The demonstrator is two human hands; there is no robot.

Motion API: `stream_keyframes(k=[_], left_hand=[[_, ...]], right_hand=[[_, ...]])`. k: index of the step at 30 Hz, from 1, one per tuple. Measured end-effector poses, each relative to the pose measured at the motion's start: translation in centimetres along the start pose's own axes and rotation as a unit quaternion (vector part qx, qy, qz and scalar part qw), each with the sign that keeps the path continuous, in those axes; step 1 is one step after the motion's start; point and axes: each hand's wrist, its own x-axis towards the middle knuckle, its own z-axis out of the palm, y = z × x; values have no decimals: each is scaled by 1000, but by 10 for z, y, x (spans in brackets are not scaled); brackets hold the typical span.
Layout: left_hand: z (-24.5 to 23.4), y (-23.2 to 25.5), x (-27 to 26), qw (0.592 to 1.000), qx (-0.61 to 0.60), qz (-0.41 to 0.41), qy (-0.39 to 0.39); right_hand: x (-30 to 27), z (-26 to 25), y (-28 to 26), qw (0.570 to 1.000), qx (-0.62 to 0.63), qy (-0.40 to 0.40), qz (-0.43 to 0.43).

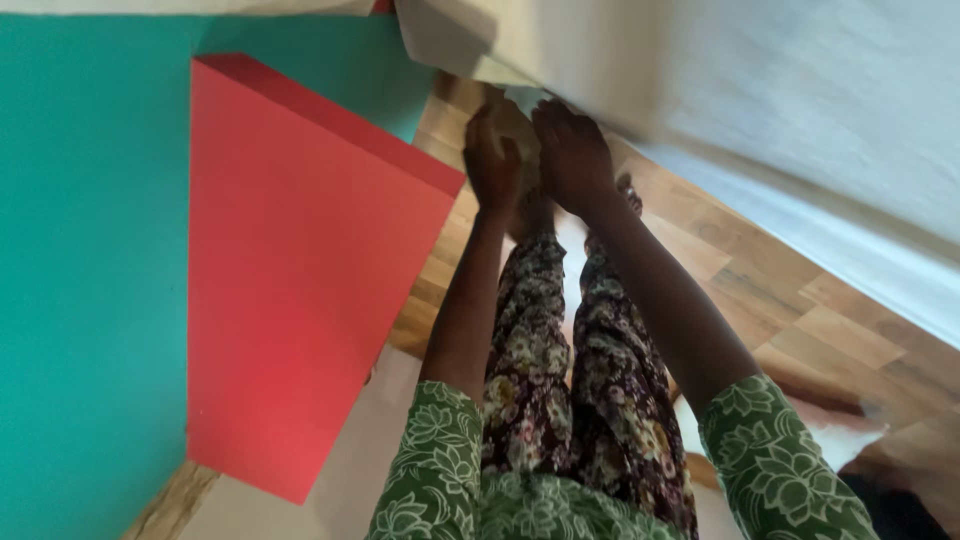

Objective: The person tucks a white fitted sheet under the mattress of a bed. They walk around the bed, pulling and smoothing the sheet at each corner and along the sides to secure it.

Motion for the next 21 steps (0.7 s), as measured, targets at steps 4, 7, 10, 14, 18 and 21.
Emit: stream_keyframes(k=[4,7,10,14,18,21], left_hand=[[-4,-20,50,992,17,111,55],[-3,-18,78,979,146,143,5],[-4,-18,77,947,294,126,-32],[6,-13,95,918,382,34,-105],[8,-15,109,913,393,105,-36],[-15,-31,120,942,271,150,-130]], right_hand=[[28,21,3,999,-28,35,-24],[38,38,-9,992,-99,84,-7],[40,38,-16,996,-56,62,27],[61,24,-32,996,12,-35,83],[78,12,-41,996,10,-27,81],[98,12,-32,969,42,-170,176]])
